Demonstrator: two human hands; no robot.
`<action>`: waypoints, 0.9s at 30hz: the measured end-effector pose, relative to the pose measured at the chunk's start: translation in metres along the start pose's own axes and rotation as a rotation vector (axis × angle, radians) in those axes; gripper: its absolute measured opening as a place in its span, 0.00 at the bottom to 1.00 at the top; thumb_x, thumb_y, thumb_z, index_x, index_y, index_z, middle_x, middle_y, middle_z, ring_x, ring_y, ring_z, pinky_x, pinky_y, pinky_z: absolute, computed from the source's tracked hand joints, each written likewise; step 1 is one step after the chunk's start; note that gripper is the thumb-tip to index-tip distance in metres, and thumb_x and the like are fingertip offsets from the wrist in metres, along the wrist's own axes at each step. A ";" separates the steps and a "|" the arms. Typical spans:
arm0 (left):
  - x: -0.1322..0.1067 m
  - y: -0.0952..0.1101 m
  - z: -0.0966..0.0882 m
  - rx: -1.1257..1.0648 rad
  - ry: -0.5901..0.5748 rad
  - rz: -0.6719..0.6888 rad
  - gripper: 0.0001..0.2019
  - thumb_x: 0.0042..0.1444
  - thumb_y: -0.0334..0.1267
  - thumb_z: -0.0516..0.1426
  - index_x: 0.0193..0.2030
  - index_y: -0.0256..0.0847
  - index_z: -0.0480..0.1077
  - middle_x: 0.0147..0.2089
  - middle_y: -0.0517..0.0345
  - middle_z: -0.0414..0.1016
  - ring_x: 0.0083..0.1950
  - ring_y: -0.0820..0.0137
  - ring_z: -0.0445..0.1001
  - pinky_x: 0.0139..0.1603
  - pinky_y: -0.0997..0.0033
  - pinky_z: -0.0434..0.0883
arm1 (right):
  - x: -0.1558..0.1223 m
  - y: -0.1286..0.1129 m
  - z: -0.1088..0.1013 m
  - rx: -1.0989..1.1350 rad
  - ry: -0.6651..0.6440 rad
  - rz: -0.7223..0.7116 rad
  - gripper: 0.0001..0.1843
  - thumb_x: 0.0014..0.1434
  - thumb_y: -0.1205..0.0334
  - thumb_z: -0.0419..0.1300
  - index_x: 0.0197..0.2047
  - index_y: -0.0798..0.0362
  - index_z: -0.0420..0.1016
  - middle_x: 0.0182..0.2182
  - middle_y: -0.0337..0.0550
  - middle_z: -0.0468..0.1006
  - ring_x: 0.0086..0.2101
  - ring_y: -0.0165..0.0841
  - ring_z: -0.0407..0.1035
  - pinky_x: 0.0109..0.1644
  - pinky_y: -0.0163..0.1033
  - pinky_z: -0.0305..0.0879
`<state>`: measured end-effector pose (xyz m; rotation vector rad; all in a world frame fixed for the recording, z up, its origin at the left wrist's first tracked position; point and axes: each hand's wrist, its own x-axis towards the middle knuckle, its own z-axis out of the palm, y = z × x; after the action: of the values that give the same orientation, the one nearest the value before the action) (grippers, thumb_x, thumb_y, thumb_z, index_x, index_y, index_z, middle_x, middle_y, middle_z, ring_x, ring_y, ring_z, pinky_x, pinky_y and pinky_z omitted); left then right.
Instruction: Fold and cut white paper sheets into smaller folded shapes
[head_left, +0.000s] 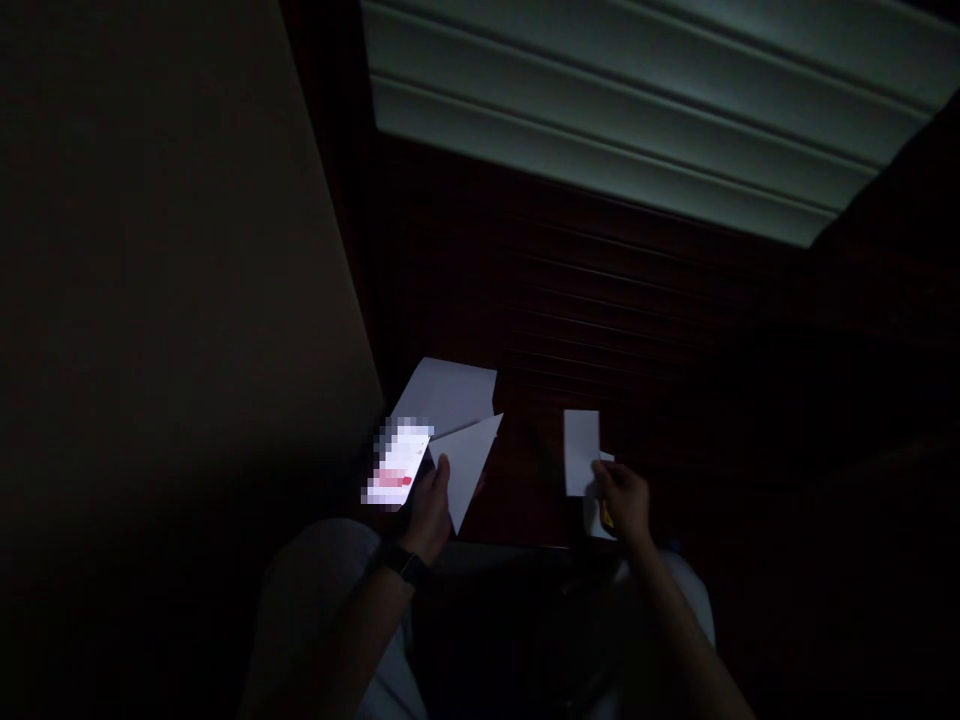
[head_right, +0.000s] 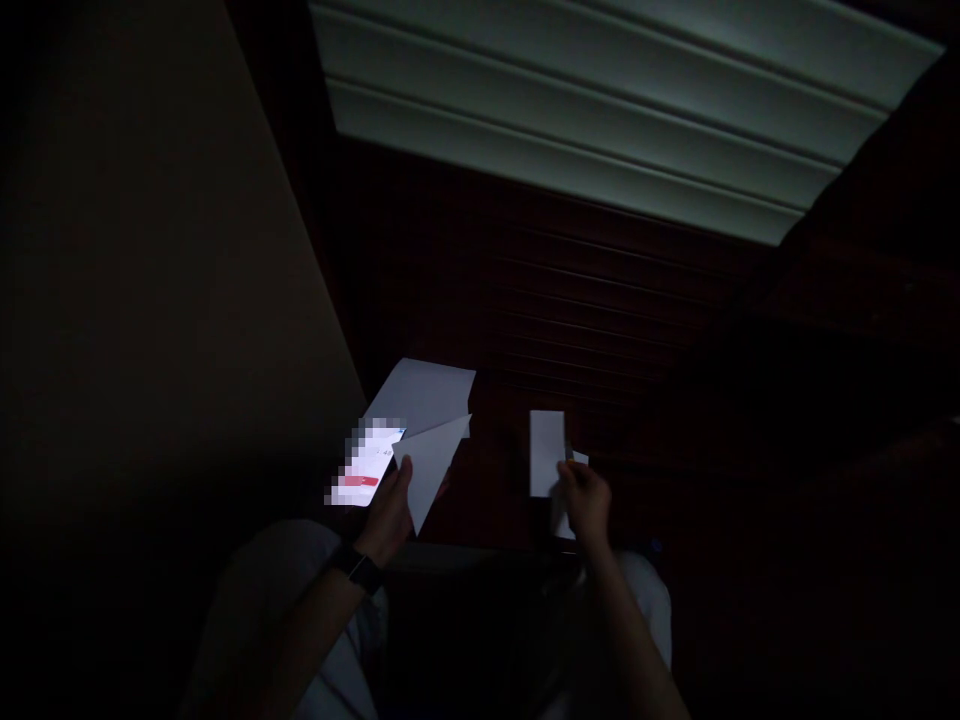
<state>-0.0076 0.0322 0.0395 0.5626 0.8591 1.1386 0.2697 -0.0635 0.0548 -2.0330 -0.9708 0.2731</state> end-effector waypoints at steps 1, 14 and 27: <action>0.001 -0.003 -0.001 -0.010 -0.021 -0.030 0.20 0.55 0.47 0.55 0.51 0.37 0.65 0.43 0.46 0.76 0.43 0.64 0.76 0.45 0.60 0.73 | 0.017 0.010 -0.016 -0.153 0.042 0.014 0.27 0.55 0.44 0.49 0.42 0.58 0.76 0.33 0.51 0.79 0.31 0.37 0.72 0.31 0.35 0.63; 0.013 -0.028 -0.013 0.025 -0.076 -0.085 0.22 0.56 0.46 0.55 0.54 0.34 0.64 0.43 0.43 0.76 0.41 0.63 0.77 0.45 0.61 0.73 | 0.058 0.081 -0.045 -0.495 -0.049 0.179 0.17 0.55 0.58 0.54 0.44 0.53 0.76 0.38 0.56 0.78 0.38 0.43 0.73 0.33 0.35 0.61; 0.018 -0.034 -0.019 0.072 -0.080 -0.075 0.25 0.55 0.48 0.55 0.54 0.33 0.64 0.44 0.42 0.76 0.43 0.61 0.76 0.46 0.61 0.72 | 0.061 0.093 -0.038 -0.449 -0.199 0.146 0.16 0.55 0.61 0.55 0.45 0.54 0.76 0.40 0.52 0.78 0.39 0.37 0.73 0.34 0.31 0.62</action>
<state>-0.0013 0.0368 -0.0030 0.6255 0.8481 1.0137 0.3799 -0.0742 0.0163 -2.5303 -1.0790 0.3656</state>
